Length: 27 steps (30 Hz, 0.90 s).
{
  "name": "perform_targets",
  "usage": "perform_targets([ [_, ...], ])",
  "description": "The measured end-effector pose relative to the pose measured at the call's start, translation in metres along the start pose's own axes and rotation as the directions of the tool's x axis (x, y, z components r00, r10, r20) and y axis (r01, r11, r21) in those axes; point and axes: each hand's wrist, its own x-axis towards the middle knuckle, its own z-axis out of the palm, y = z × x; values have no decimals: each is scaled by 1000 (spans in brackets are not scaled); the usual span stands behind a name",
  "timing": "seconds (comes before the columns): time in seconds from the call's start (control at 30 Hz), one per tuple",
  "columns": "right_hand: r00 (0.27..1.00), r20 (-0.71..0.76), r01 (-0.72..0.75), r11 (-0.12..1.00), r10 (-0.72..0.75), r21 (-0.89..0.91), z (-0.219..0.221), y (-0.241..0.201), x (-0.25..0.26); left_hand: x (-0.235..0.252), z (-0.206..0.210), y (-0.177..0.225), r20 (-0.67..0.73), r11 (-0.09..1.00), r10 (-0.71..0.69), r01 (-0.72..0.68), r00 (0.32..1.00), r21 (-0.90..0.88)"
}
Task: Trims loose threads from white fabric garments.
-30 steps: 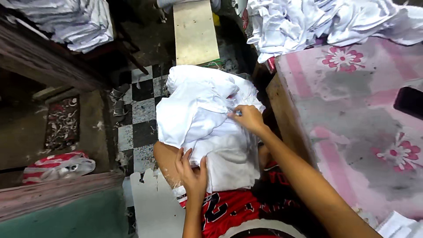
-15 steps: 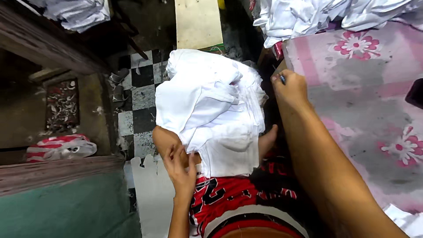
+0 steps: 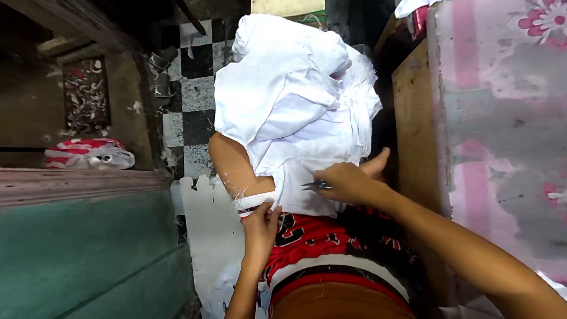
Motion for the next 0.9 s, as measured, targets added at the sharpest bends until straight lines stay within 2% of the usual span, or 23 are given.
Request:
perform_targets([
  [0.07, 996, 85, 1, 1000, -3, 13, 3, -6, 2, -8, -9, -7, -32, 999, -15, 14, 999, -46],
  [0.13, 995, 82, 50, 998, -53, 32, 8, -8, 2, -14, -18, -15, -53, 999, 1, -4, 999, -54],
  [0.23, 968, -134, 219, 975, -213, 31, 31, -14, 3, -20, -26, -22, -41, 988, 20, -26, 999, -150],
  [0.37, 825, -392, 367, 913, -408, -179, 66, -32, 17, -18, -28, -16, -105, 978, 116, -132, 988, -163],
  [0.47, 783, -435, 402, 896, -444, -190, 67, -32, 18, -14, -36, -16, -165, 991, 134, -131, 977, 28],
  [0.57, 812, -422, 417, 907, -404, -68, 55, -23, 6, -12, -54, -26, -144, 974, 92, -59, 985, 219],
  [0.67, 826, -426, 410, 912, -369, 5, 44, -12, -3, -6, -65, -25, -120, 971, 7, 22, 993, 237],
  [0.73, 825, -431, 414, 910, -366, 20, 39, -8, -5, 1, -63, -18, -109, 993, 22, -9, 994, 115],
  [0.8, 816, -444, 420, 907, -371, 14, 36, -8, -6, 10, -52, 2, -24, 978, -66, 60, 998, -200],
  [0.83, 810, -448, 424, 906, -378, 4, 35, -8, -6, 16, -47, 14, 110, 925, -120, 151, 987, -349],
  [0.9, 798, -449, 435, 900, -402, -34, 35, -9, -4, 27, -37, 24, 359, 820, -131, 305, 924, -484],
])
